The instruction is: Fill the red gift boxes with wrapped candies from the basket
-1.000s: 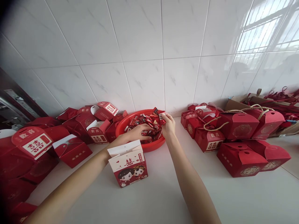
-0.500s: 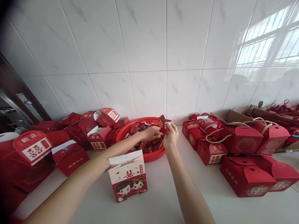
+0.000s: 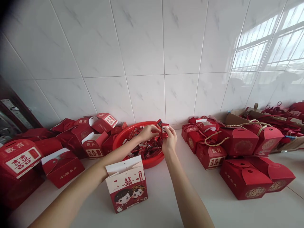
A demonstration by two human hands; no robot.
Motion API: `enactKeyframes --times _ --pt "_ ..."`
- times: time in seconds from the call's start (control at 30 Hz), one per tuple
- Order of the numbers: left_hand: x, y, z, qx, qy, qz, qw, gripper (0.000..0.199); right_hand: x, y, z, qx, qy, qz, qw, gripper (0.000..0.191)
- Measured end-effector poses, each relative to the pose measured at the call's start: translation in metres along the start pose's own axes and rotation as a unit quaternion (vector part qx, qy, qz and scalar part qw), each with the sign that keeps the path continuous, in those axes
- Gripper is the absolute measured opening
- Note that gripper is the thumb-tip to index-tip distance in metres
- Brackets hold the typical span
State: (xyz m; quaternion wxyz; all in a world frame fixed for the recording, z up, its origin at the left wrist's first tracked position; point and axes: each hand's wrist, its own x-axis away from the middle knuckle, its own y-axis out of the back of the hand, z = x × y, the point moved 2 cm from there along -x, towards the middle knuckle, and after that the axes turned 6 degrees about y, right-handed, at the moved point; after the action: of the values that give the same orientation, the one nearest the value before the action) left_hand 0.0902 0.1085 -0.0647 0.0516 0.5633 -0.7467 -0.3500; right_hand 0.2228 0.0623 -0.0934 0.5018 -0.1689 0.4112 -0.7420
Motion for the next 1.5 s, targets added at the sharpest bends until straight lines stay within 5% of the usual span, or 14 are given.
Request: enactKeyframes --times 0.17,0.37,0.63,0.83,1.3,1.5 --pt "0.021 0.039 -0.006 0.129 0.028 -0.098 0.986 0.037 0.006 -0.006 0.006 0.006 -0.009 0.022 1.000 0.027" --pt "0.088 0.072 -0.023 0.211 0.052 -0.148 0.965 0.056 0.018 -0.015 0.015 0.032 -0.009 0.069 0.997 0.030" --pt "0.153 0.082 -0.069 0.266 0.070 -0.159 0.948 0.037 0.047 -0.041 0.033 0.060 -0.049 0.179 0.981 0.031" --pt "0.163 0.072 -0.093 0.252 0.047 -0.128 0.958 0.036 0.087 -0.066 0.063 0.152 -0.016 0.332 0.931 0.028" --pt "0.169 0.069 -0.096 0.203 0.087 -0.180 0.959 0.040 0.102 -0.071 0.072 0.199 -0.036 0.325 0.924 0.028" --pt "0.170 0.071 -0.097 0.239 0.078 -0.169 0.953 0.041 0.099 -0.069 0.068 0.137 -0.060 0.354 0.923 0.031"
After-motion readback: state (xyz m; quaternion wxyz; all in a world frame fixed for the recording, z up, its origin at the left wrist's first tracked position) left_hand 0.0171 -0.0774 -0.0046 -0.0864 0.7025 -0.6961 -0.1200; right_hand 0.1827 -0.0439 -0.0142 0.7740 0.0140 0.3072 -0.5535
